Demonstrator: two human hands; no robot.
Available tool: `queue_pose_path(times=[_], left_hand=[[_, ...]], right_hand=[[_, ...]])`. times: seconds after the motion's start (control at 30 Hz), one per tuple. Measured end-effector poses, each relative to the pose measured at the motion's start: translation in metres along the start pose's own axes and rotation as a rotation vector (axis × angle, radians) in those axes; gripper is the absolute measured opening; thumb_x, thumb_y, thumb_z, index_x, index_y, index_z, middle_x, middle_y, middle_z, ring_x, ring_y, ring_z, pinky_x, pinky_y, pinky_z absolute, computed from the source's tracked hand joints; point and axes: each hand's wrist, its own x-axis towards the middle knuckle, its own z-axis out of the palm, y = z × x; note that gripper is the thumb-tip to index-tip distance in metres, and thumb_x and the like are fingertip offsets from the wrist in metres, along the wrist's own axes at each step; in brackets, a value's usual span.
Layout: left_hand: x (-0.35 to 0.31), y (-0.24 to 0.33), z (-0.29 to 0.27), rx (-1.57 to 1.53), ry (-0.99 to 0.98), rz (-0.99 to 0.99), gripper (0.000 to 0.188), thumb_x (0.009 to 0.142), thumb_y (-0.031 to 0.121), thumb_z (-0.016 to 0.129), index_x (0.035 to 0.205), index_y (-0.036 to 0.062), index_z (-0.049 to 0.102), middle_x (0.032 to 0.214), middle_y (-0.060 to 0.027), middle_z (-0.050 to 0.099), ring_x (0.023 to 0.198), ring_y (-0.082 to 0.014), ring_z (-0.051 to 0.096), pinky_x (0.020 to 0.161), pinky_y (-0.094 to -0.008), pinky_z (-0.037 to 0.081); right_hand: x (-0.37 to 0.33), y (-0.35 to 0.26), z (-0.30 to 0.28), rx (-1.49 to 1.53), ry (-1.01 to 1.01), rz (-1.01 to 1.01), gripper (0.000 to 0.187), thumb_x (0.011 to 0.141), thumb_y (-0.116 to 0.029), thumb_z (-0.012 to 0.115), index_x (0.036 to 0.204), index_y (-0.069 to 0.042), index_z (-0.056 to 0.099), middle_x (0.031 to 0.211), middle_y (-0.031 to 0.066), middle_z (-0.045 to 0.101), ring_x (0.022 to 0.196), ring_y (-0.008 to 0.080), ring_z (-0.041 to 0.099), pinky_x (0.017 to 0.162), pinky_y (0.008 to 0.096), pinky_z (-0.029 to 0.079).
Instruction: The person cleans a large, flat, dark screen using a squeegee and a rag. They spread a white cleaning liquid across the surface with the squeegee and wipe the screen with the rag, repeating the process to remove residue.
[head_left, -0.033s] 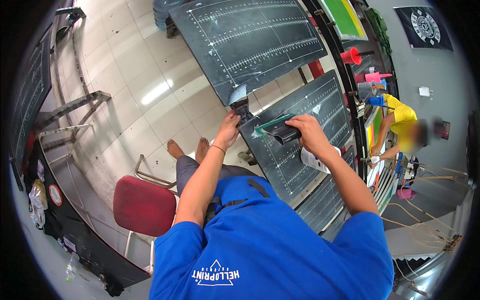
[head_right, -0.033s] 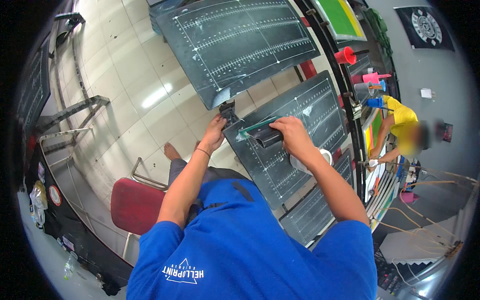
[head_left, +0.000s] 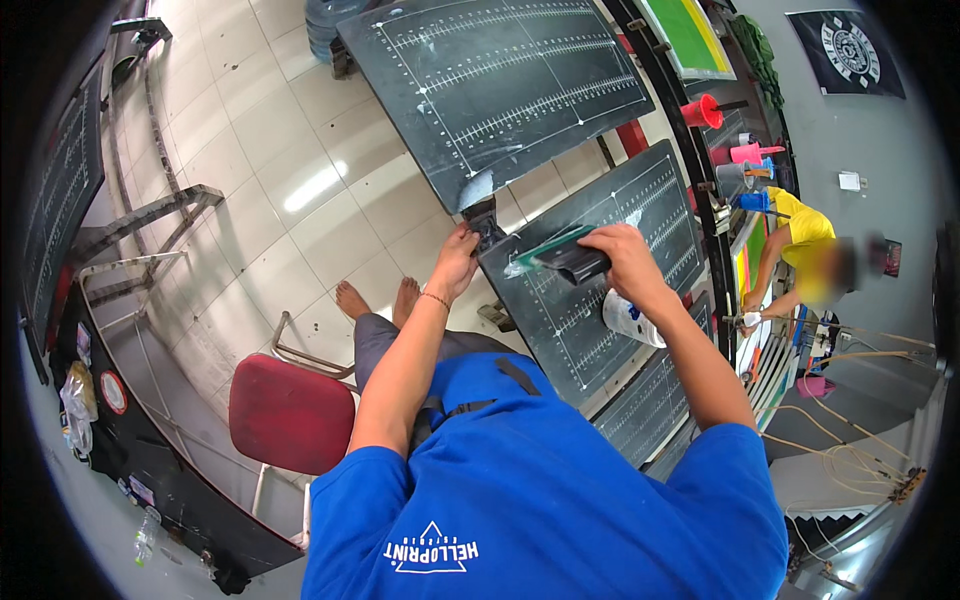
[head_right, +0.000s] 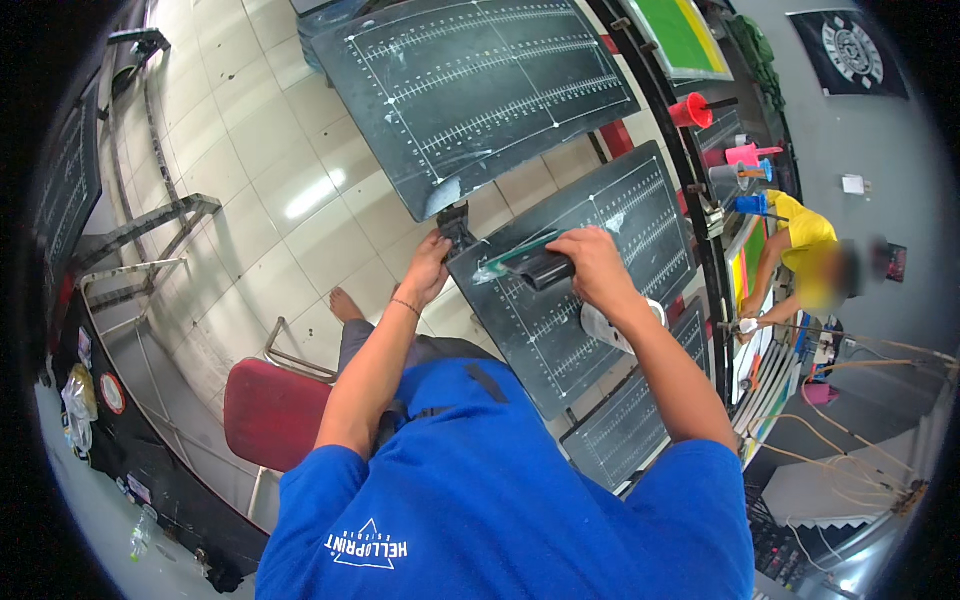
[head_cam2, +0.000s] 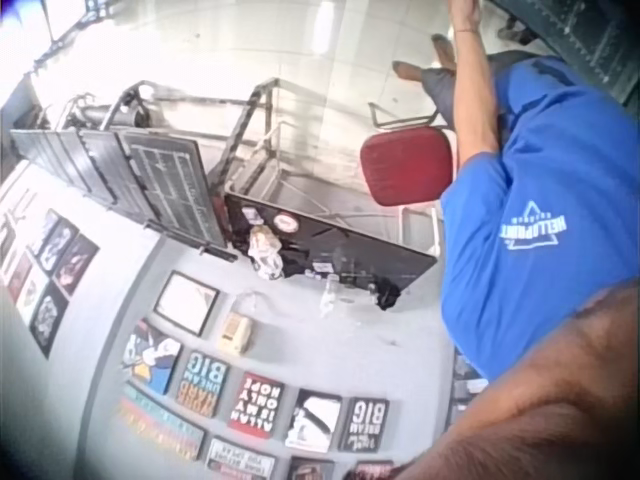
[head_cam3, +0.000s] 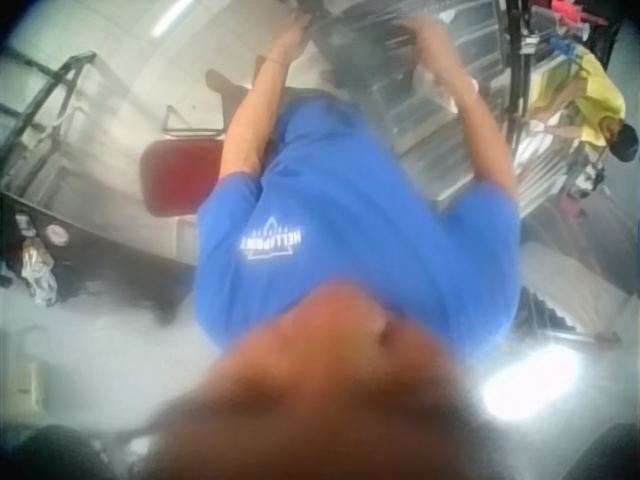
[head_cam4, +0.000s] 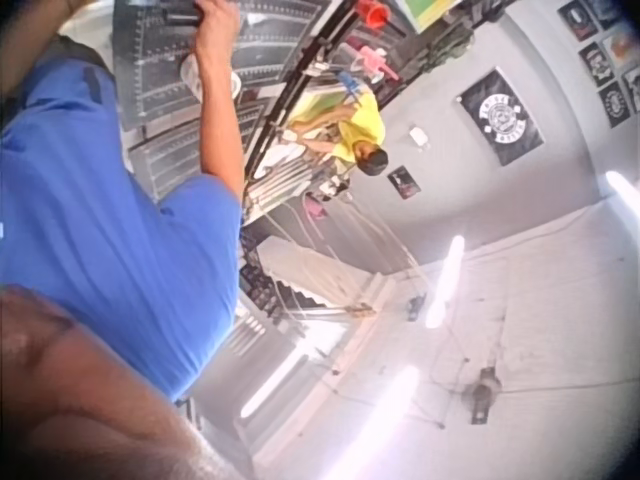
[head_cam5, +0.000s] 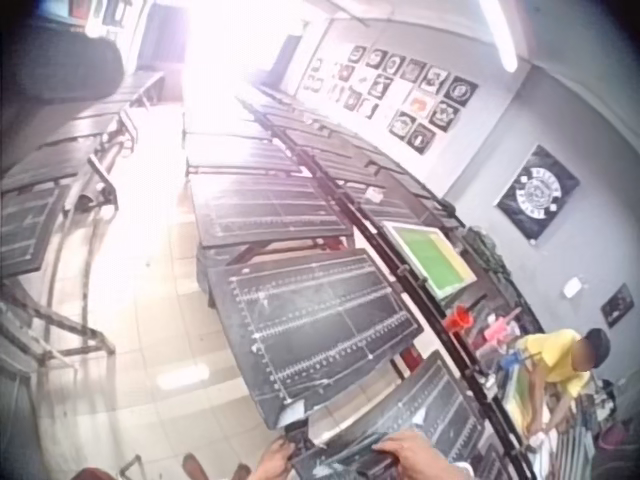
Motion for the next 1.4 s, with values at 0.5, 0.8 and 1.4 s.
queue_pose_path(times=[0.5, 0.8, 1.4], left_hand=[[-0.046, 0.016, -0.111, 0.012, 0.140, 0.108, 0.032, 0.101, 0.004, 0.046, 0.134, 0.0020, 0.048, 0.123, -0.0106, 0.062, 0.111, -0.0221, 0.061, 0.098, -0.0374, 0.050], [-0.131, 0.116, -0.135, 0.035, 0.296, 0.316, 0.030, 0.102, 0.003, 0.046, 0.131, 0.0055, 0.052, 0.124, -0.0102, 0.064, 0.111, -0.0221, 0.064, 0.095, -0.0389, 0.054], [-0.096, 0.308, -0.073, 0.259, 0.147, 0.218, 0.029, 0.100, 0.001, 0.047, 0.128, 0.0033, 0.053, 0.122, -0.0120, 0.064, 0.113, -0.0249, 0.064, 0.099, -0.0412, 0.053]], right_hand=[[0.011, 0.008, -0.008, 0.011, 0.149, 0.002, 0.049, 0.062, 0.014, 0.057, 0.106, -0.001, 0.070, 0.107, 0.0153, 0.069, 0.101, 0.0361, 0.063, 0.090, 0.0433, 0.049], [0.003, 0.030, -0.001, 0.079, 0.214, 0.083, 0.048, 0.064, 0.015, 0.056, 0.107, -0.001, 0.070, 0.106, 0.0141, 0.069, 0.104, 0.0359, 0.062, 0.096, 0.0422, 0.045], [0.003, 0.025, 0.020, 0.012, 0.434, 0.579, 0.034, 0.074, 0.006, 0.058, 0.102, -0.007, 0.072, 0.099, 0.0131, 0.071, 0.095, 0.0354, 0.066, 0.088, 0.0438, 0.050]])
